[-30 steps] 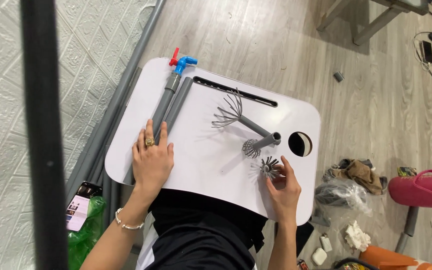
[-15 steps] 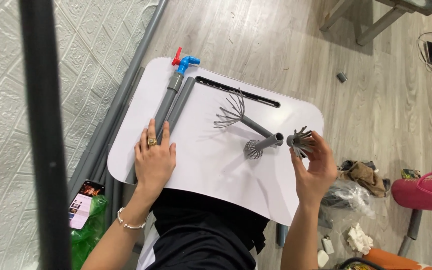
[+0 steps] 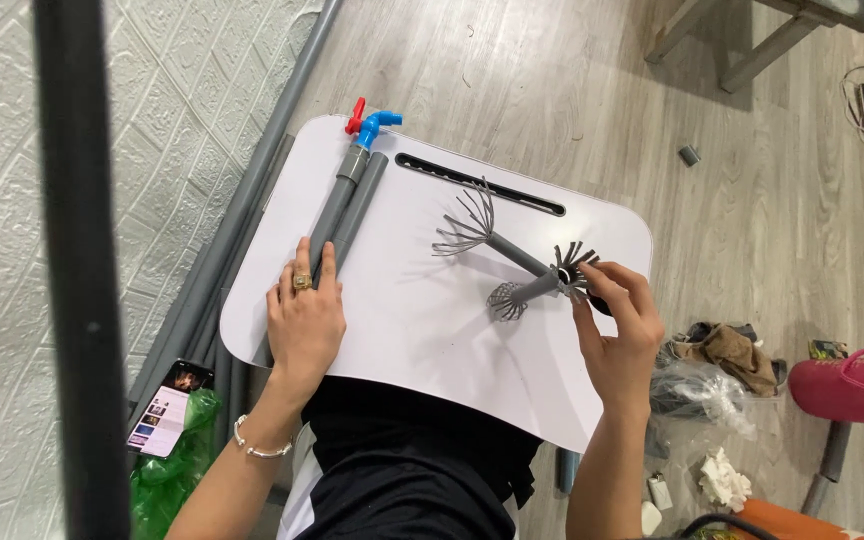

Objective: Connecting various PVC pipe segments and fittings to create a structure on a small table.

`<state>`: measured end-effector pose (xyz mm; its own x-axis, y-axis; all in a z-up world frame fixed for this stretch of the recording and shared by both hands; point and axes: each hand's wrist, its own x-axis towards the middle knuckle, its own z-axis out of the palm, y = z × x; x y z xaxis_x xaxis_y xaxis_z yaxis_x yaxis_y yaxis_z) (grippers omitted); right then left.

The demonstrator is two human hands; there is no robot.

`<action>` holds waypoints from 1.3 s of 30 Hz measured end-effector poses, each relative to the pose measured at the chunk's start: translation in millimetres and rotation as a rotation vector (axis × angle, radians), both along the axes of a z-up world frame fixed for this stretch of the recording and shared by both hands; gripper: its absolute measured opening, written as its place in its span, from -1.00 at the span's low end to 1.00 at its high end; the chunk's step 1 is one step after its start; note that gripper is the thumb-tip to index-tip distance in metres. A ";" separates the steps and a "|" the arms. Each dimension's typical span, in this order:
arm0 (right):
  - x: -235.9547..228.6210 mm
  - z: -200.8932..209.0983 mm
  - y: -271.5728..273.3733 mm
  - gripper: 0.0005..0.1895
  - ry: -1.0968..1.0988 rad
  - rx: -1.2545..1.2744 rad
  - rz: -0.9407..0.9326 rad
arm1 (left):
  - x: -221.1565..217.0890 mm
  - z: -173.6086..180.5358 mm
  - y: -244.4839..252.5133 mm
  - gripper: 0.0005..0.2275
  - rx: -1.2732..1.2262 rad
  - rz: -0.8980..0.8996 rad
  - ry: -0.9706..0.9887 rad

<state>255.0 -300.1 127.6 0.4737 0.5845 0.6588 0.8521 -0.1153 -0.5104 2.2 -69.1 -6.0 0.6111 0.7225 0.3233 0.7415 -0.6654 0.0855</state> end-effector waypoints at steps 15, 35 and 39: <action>3.1 -64.1 -102.8 -0.68 0.091 -0.035 -0.263 | 2.3 0.5 -1.0 -0.46 0.030 -0.029 0.004; 51.1 -295.1 -283.8 -0.02 0.945 -0.940 -0.928 | -2.8 3.5 -7.3 -0.43 0.040 -0.038 0.041; 65.2 -344.1 -297.4 -0.23 0.670 -0.946 -1.133 | -0.6 0.5 -6.9 -0.44 0.073 -0.031 0.037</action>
